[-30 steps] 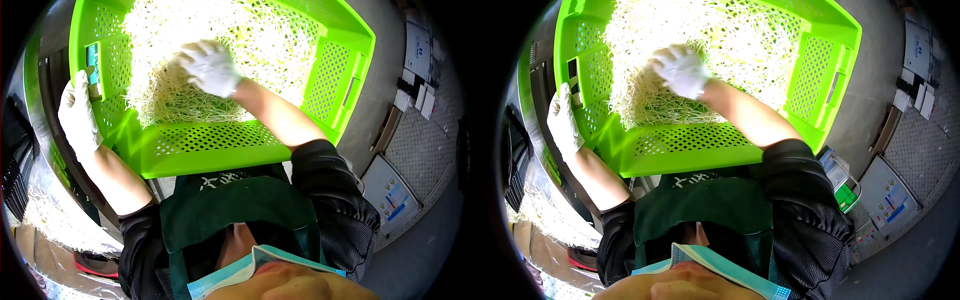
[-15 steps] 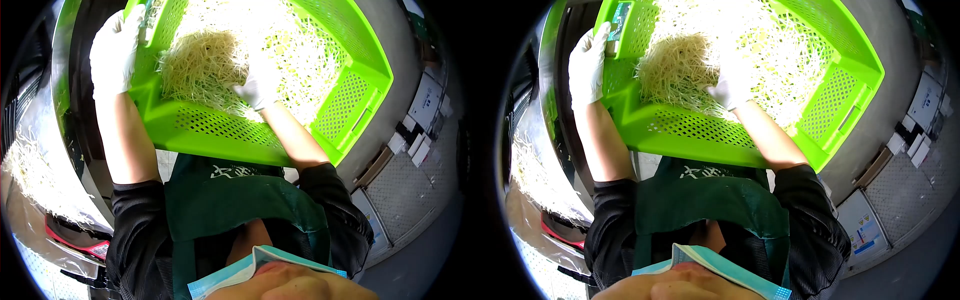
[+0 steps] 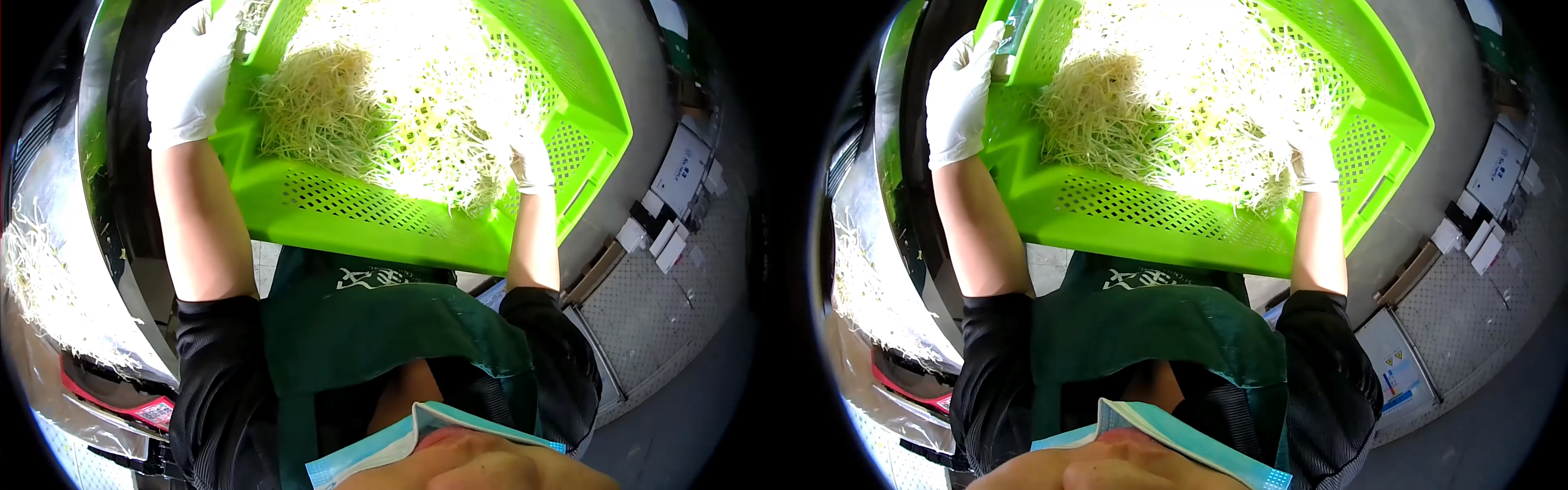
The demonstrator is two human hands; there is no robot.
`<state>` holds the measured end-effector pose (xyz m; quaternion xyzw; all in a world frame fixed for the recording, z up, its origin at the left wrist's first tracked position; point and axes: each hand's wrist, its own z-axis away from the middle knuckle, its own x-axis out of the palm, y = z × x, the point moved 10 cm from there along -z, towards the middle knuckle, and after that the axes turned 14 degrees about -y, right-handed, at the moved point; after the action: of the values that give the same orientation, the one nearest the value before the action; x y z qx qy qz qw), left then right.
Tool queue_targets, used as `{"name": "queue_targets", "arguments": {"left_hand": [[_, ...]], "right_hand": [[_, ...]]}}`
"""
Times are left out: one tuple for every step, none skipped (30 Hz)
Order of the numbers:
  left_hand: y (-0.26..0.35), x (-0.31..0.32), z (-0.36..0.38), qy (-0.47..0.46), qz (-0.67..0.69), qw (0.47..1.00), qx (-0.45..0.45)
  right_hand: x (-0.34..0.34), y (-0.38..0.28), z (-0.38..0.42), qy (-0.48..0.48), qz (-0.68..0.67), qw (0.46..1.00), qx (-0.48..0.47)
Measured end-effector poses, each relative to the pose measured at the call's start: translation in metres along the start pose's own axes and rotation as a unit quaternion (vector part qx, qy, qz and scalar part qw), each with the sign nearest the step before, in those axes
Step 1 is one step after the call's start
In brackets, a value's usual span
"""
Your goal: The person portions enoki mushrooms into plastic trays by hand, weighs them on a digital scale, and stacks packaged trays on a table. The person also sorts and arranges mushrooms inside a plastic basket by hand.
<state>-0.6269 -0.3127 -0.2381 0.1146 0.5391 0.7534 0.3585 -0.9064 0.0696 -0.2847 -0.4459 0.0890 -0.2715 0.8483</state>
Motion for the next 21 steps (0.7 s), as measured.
{"name": "queue_targets", "arguments": {"left_hand": [[0.000,0.000,0.001,0.001,-0.002,1.000,-0.003],[0.000,0.000,0.001,0.001,-0.005,1.000,-0.007],[0.003,0.001,0.002,0.002,-0.009,1.000,-0.010],[0.006,0.002,0.003,-0.001,-0.027,1.000,-0.010],[0.009,0.002,0.003,-0.005,-0.045,0.999,-0.011],[0.011,0.000,0.004,-0.002,-0.081,0.997,-0.014],[0.011,-0.001,0.002,0.001,-0.117,0.993,-0.019],[0.006,0.000,0.001,0.005,-0.053,0.999,-0.004],[0.007,0.002,0.003,0.008,-0.036,0.999,-0.011],[0.009,0.003,0.005,0.011,-0.020,1.000,-0.016],[0.011,0.005,0.006,0.008,-0.020,1.000,-0.015],[0.011,0.004,0.006,0.013,-0.014,1.000,-0.017],[0.010,0.003,0.006,0.018,-0.009,1.000,-0.019],[0.009,0.002,0.005,0.017,-0.011,1.000,-0.018],[0.008,0.001,0.004,0.017,-0.024,0.999,-0.016],[0.008,-0.001,0.003,0.018,-0.036,0.999,-0.014],[0.007,-0.002,0.003,0.019,-0.036,0.999,-0.016],[0.005,-0.001,0.003,0.014,-0.024,0.999,-0.024],[0.004,0.001,0.004,0.008,-0.011,0.999,-0.030],[0.006,0.001,0.004,0.008,-0.011,0.999,-0.030],[0.008,0.002,0.006,0.012,-0.018,0.999,-0.028]], "right_hand": [[0.000,-0.007,0.008,0.003,-0.087,0.996,-0.029],[-0.023,0.005,0.010,0.009,-0.087,0.996,-0.027],[-0.059,0.033,0.007,0.012,0.034,0.998,0.052],[-0.065,0.037,0.013,0.038,0.087,0.990,0.102],[-0.070,0.039,0.019,0.059,0.137,0.976,0.156],[-0.074,0.041,0.027,0.076,0.182,0.958,0.210],[-0.066,0.005,0.033,0.133,0.296,0.935,0.140],[-0.061,-0.025,0.042,0.186,0.405,0.892,0.070],[-0.085,-0.006,0.035,0.185,0.421,0.888,0.009],[-0.049,-0.032,0.033,0.163,0.499,0.850,-0.040],[-0.006,-0.053,0.027,0.139,0.571,0.804,-0.089],[0.030,-0.053,0.017,0.078,0.623,0.769,-0.120],[0.054,-0.044,0.013,0.060,0.687,0.708,-0.151],[0.062,-0.039,0.016,0.062,0.685,0.710,-0.151],[0.071,-0.020,0.016,0.019,0.728,0.681,-0.073],[0.075,-0.001,0.018,-0.027,0.764,0.645,0.005],[0.074,0.003,0.029,-0.029,0.764,0.645,0.005],[0.068,0.019,0.040,-0.089,0.725,0.677,0.088],[0.065,0.036,0.050,-0.145,0.678,0.700,0.170],[0.067,0.032,0.049,-0.145,0.678,0.701,0.170],[0.080,0.015,0.042,-0.153,0.649,0.710,0.229]]}}
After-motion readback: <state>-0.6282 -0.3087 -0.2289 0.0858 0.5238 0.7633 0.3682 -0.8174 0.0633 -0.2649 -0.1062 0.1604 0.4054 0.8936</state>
